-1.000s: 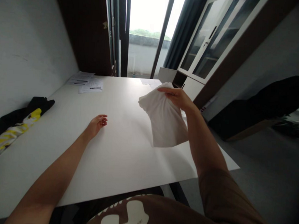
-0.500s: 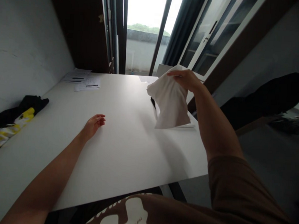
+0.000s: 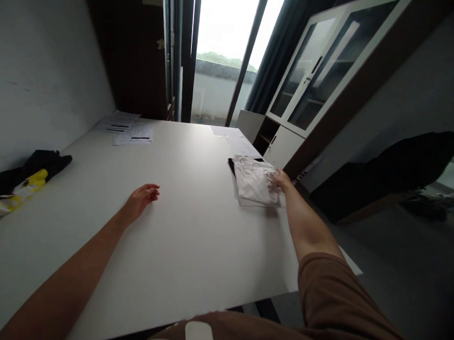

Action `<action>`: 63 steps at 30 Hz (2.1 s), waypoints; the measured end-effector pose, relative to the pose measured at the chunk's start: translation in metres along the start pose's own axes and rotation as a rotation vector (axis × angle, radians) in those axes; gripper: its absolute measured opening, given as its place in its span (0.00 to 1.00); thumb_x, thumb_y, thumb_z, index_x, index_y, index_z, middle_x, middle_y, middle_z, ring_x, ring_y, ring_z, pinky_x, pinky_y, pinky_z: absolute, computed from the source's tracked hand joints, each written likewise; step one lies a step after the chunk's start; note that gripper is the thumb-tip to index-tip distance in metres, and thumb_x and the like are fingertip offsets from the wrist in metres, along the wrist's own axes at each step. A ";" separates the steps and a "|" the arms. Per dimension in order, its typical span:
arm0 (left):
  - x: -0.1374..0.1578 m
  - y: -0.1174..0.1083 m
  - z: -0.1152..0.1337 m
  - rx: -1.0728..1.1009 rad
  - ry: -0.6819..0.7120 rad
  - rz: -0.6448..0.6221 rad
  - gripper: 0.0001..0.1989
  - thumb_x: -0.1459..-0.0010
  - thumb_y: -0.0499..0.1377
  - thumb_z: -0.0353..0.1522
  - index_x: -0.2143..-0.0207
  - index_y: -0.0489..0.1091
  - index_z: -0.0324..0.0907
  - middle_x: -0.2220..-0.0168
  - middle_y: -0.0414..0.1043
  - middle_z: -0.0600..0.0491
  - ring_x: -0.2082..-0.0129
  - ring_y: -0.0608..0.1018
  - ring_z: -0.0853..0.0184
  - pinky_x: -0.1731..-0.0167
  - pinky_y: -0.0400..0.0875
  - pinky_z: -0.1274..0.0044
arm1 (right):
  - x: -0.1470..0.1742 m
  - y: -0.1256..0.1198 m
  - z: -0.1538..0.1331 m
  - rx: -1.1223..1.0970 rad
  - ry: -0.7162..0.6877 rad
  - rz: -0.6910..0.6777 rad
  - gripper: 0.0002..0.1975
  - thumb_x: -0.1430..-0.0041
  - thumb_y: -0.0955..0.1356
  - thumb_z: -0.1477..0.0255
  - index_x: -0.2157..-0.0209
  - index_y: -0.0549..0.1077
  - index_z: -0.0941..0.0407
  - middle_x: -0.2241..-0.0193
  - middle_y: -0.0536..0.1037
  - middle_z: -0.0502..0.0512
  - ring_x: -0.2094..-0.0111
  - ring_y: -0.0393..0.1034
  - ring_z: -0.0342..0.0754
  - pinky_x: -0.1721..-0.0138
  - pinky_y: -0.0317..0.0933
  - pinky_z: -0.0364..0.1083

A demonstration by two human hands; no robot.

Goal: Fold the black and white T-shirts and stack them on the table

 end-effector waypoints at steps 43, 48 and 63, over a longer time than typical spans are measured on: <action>0.005 0.008 -0.002 -0.226 0.054 0.024 0.17 0.46 0.66 0.41 0.60 0.78 0.39 0.65 0.76 0.49 0.67 0.77 0.67 0.61 0.71 0.74 | -0.001 0.027 0.029 0.448 -0.264 0.377 0.25 0.30 0.60 0.62 0.40 0.73 0.57 0.45 0.71 0.74 0.44 0.64 0.62 0.48 0.58 0.57; -0.003 0.006 0.000 -0.596 0.120 0.114 0.14 0.40 0.57 0.38 0.59 0.76 0.38 0.63 0.78 0.46 0.66 0.78 0.67 0.61 0.73 0.74 | -0.043 0.088 0.037 0.340 -0.296 0.295 0.34 0.33 0.57 0.50 0.35 0.69 0.54 0.39 0.66 0.80 0.43 0.67 0.67 0.50 0.56 0.63; 0.147 -0.241 0.141 -1.829 -0.189 1.077 0.22 0.42 0.59 0.34 0.45 0.70 0.40 0.45 0.68 0.36 0.43 0.67 0.44 0.47 0.62 0.58 | -0.033 0.126 0.056 0.391 -0.363 0.236 0.34 0.33 0.54 0.56 0.38 0.73 0.58 0.47 0.76 0.75 0.47 0.68 0.67 0.49 0.56 0.60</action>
Point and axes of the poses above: each hand's wrist, its own x-axis away from the middle knuckle, its own y-axis out of the palm, z = x × y, the point moved 3 cm from there along -x, towards the middle knuckle
